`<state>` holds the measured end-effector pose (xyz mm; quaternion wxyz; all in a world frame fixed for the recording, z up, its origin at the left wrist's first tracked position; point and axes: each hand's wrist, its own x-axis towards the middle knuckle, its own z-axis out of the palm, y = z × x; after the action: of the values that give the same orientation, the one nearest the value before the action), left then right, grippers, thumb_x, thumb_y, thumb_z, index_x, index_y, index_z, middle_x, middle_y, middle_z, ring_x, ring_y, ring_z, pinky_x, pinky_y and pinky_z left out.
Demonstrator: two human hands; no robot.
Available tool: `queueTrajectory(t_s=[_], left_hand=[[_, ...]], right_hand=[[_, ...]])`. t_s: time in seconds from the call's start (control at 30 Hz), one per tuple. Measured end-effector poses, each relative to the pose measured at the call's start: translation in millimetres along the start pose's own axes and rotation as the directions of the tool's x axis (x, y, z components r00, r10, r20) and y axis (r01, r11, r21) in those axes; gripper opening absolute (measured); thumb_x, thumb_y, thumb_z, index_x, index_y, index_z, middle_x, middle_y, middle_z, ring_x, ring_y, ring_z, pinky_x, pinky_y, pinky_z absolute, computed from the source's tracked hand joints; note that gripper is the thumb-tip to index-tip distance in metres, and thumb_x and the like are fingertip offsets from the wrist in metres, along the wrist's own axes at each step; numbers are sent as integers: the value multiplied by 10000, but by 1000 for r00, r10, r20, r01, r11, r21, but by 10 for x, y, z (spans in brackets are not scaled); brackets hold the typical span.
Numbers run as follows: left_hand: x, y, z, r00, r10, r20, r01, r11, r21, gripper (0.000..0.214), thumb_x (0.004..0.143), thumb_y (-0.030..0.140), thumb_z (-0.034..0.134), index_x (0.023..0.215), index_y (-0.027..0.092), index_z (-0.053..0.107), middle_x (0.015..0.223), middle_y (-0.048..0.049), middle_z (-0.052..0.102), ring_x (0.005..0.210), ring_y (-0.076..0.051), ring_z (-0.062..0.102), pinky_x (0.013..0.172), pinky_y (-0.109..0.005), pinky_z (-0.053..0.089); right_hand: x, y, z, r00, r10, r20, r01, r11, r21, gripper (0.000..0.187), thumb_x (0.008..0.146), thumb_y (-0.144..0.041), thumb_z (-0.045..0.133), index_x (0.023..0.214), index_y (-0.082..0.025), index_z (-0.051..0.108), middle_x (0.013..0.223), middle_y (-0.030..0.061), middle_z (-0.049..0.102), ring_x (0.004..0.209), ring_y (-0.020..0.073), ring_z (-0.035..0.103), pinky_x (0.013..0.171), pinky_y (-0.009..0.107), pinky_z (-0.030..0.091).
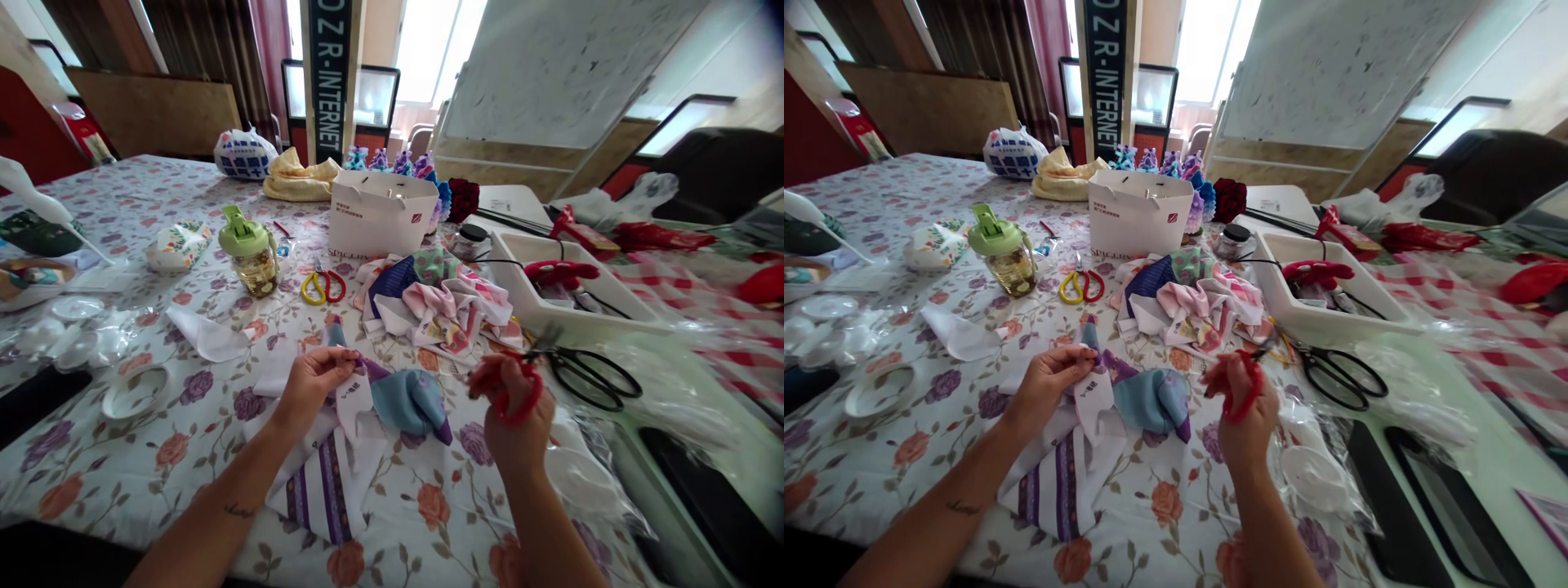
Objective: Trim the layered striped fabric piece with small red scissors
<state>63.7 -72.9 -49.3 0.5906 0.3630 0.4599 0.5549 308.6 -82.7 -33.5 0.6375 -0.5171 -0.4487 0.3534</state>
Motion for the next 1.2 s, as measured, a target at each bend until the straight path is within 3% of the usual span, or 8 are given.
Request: queueTrajectory(t_s=[0.07, 0.17, 0.27, 0.33, 0.6, 0.87, 1.03, 1.2], left_hand=[[2, -2, -3, 1000, -4, 6, 4, 1000, -11, 206, 657, 273, 820, 826, 162, 786, 801, -47, 762, 706, -155, 683, 673, -245, 541], [-6, -3, -3, 1000, -11, 4, 12, 1000, -18, 179, 695, 256, 796, 850, 166, 791, 813, -45, 766, 702, -141, 678, 667, -227, 534], [-17, 9, -7, 1000, -20, 14, 20, 1000, -15, 172, 728, 244, 774, 885, 174, 791, 816, -39, 766, 692, -126, 671, 651, -207, 524], [-22, 28, -13, 999, -22, 32, 22, 1000, -12, 182, 737, 236, 766, 907, 177, 792, 831, -41, 767, 714, -130, 674, 667, -208, 529], [-36, 83, -32, 981, 23, 194, -32, 999, 43, 436, 683, 156, 803, 1113, 171, 734, 951, -46, 746, 879, -159, 664, 788, -235, 538], [-44, 78, -44, 984, 83, 155, -112, 976, 187, 231, 767, 263, 756, 971, 157, 771, 936, -67, 760, 853, -183, 685, 744, -243, 549], [-28, 43, -57, 983, 118, 138, -146, 965, 217, 219, 750, 230, 763, 957, 163, 786, 1003, -78, 769, 926, -210, 692, 842, -279, 542], [-41, 8, -19, 982, 134, 130, -158, 966, 205, 299, 712, 227, 793, 1001, 152, 772, 1022, -91, 758, 903, -204, 687, 805, -281, 556]], right_hand=[[-131, -12, 88, 965, 121, 231, -127, 992, 12, 384, 853, -580, 591, 822, -197, 620, 607, 22, 622, 500, 176, 592, 409, 257, 430], [-367, 11, 268, 783, 298, 546, -323, 945, -53, 462, 793, -637, 633, 717, -182, 641, 506, 22, 599, 394, 169, 549, 343, 258, 402], [-525, 51, 379, 617, 394, 682, -434, 893, -123, 510, 827, -666, 574, 721, -171, 638, 482, 10, 584, 361, 142, 524, 346, 233, 369], [-551, 73, 388, 565, 422, 709, -465, 873, -149, 516, 822, -670, 581, 721, -166, 625, 487, 6, 583, 362, 126, 511, 362, 223, 355], [-394, 88, 284, 585, 442, 680, -463, 870, -167, 475, 813, -643, 622, 729, -175, 610, 499, -20, 571, 398, 96, 472, 402, 209, 283], [-444, 116, 347, 505, 521, 688, -506, 825, -253, 500, 763, -658, 666, 665, -181, 549, 482, -32, 556, 384, 94, 479, 391, 206, 307], [-464, 129, 377, 499, 562, 659, -532, 799, -279, 521, 744, -674, 670, 647, -181, 533, 460, -38, 542, 367, 84, 467, 372, 198, 269], [-469, 130, 408, 504, 579, 640, -552, 786, -277, 507, 747, -663, 671, 656, -184, 532, 462, -42, 545, 357, 81, 454, 375, 201, 305]])
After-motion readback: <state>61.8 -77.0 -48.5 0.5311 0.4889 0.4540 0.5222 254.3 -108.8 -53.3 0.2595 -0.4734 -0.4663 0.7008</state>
